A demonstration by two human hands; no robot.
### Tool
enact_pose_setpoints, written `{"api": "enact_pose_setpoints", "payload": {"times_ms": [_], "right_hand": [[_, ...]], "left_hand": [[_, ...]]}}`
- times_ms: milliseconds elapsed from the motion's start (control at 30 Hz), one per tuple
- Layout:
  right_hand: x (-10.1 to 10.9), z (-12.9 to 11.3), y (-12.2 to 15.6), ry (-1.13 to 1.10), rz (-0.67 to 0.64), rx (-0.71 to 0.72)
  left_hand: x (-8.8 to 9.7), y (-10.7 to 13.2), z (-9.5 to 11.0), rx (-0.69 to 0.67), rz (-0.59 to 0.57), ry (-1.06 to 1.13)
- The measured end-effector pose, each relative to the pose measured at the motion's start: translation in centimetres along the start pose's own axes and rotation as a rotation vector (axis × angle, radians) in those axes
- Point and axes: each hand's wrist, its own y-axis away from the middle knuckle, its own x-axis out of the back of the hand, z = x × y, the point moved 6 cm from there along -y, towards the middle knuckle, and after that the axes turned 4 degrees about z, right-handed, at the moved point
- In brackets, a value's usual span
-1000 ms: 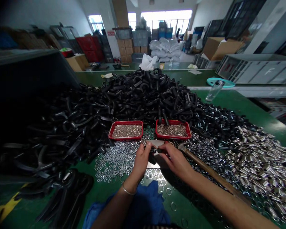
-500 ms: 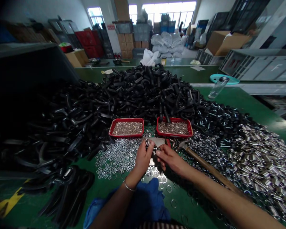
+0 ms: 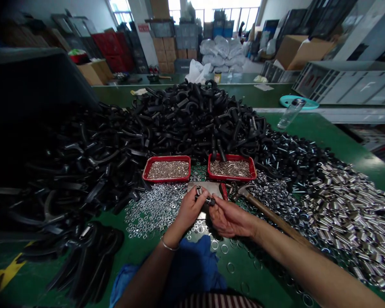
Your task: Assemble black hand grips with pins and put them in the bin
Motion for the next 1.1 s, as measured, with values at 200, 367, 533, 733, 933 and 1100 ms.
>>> {"api": "enact_pose_setpoints", "payload": {"times_ms": [200, 367, 533, 733, 933, 1100], "right_hand": [[1.2, -0.7, 0.2, 0.067, 0.155, 0.130], [-0.5, -0.4, 0.5, -0.027, -0.142, 0.036], [1.6, -1.2, 0.5, 0.118, 0.288, 0.112], [-0.1, -1.1, 0.6, -0.010, 0.049, 0.045], [0.0, -1.6, 0.8, -0.059, 0.110, 0.008], [1.0, -0.8, 1.3, 0.176, 0.118, -0.011]], "left_hand": [[0.1, -0.1, 0.0, -0.001, 0.044, -0.016], [0.0, -0.1, 0.4, -0.058, 0.037, 0.010], [0.3, 0.0, 0.3, -0.015, 0.076, -0.018], [0.2, 0.1, 0.4, -0.006, 0.068, 0.048], [0.2, 0.3, 0.7, -0.024, 0.061, -0.091], [-1.4, -0.7, 1.1, -0.068, -0.209, -0.534]]}}
